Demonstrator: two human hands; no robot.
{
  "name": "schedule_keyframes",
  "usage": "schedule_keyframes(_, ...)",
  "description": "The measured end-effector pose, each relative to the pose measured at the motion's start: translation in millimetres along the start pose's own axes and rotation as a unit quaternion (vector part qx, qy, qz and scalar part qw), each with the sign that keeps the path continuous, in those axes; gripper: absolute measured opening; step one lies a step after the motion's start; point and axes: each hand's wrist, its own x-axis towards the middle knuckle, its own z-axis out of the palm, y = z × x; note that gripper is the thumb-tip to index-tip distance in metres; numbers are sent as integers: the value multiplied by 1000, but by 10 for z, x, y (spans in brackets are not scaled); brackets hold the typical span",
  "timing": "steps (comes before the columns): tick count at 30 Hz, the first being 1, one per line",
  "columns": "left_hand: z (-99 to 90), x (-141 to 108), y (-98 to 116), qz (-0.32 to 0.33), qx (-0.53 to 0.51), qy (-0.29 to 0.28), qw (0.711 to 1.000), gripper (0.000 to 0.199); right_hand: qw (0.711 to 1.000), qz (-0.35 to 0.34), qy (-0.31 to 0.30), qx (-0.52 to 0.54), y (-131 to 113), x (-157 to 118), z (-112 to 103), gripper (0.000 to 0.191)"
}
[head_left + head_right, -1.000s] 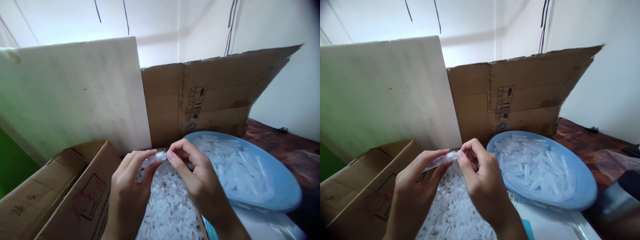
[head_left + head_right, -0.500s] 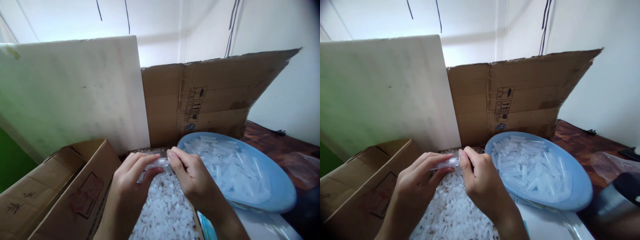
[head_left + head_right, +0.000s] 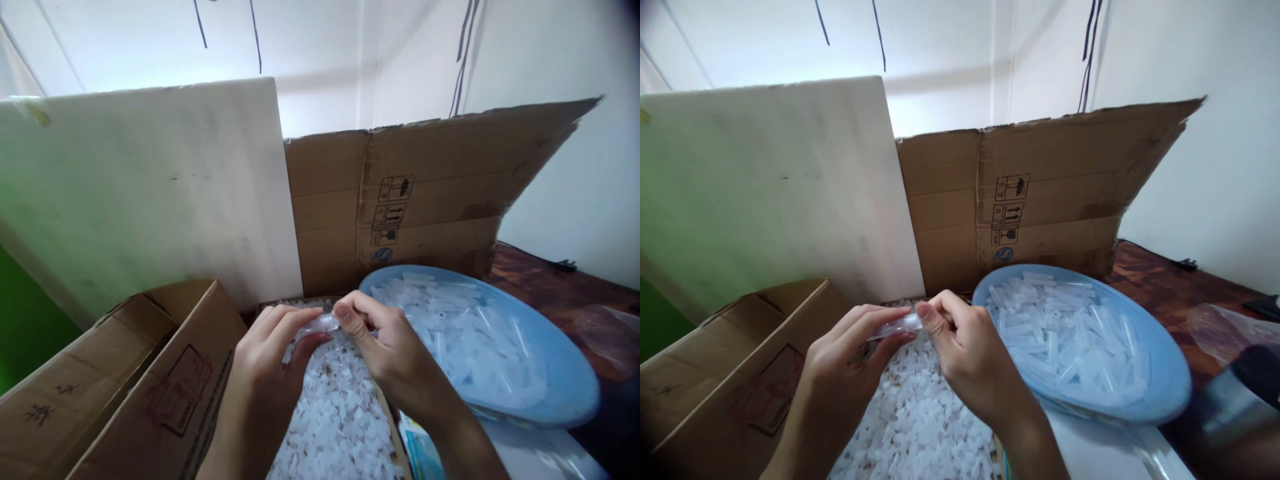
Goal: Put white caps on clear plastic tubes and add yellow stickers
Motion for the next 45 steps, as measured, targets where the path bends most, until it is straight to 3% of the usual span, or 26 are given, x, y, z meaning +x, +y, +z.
schedule_keyframes(4, 15, 11, 15, -10, -7, -1, 1000, 15, 998, -9, -54, 26, -23, -19, -49, 32)
schedule_keyframes(9, 9, 16, 37, 4, -25, -3, 1000, 16, 1000, -21, -16, 9, -40, -6, 49, 48)
schedule_keyframes(15, 36, 10, 16, 9, -14, -15, 1000, 17, 999, 42, 18, 28, 35, 38, 110, 63)
schedule_keyframes(21, 90, 10, 28, -21, -19, -9, 1000, 13, 999, 30, -33, 25, -6, -13, -46, 36)
schedule_keyframes(30, 150, 15, 40, 4, -10, -27, 1000, 16, 998, 41, 5, 57, 51, 49, 93, 56)
schedule_keyframes(33, 123, 18, 50, -14, -5, -21, 1000, 15, 998, 22, 14, 56, 26, 37, 81, 51)
schedule_keyframes(39, 93, -7, 6, -49, 0, -38, 998, 15, 1000, 13, 6, 15, 15, -12, 4, 21)
schedule_keyframes(43, 112, -26, -37, -60, 4, -29, 998, 14, 999, -17, 21, -29, 57, -5, 31, 20)
schedule_keyframes(45, 111, -31, -44, -49, 19, -32, 998, 15, 998, -33, 27, -55, 69, 10, 68, 35)
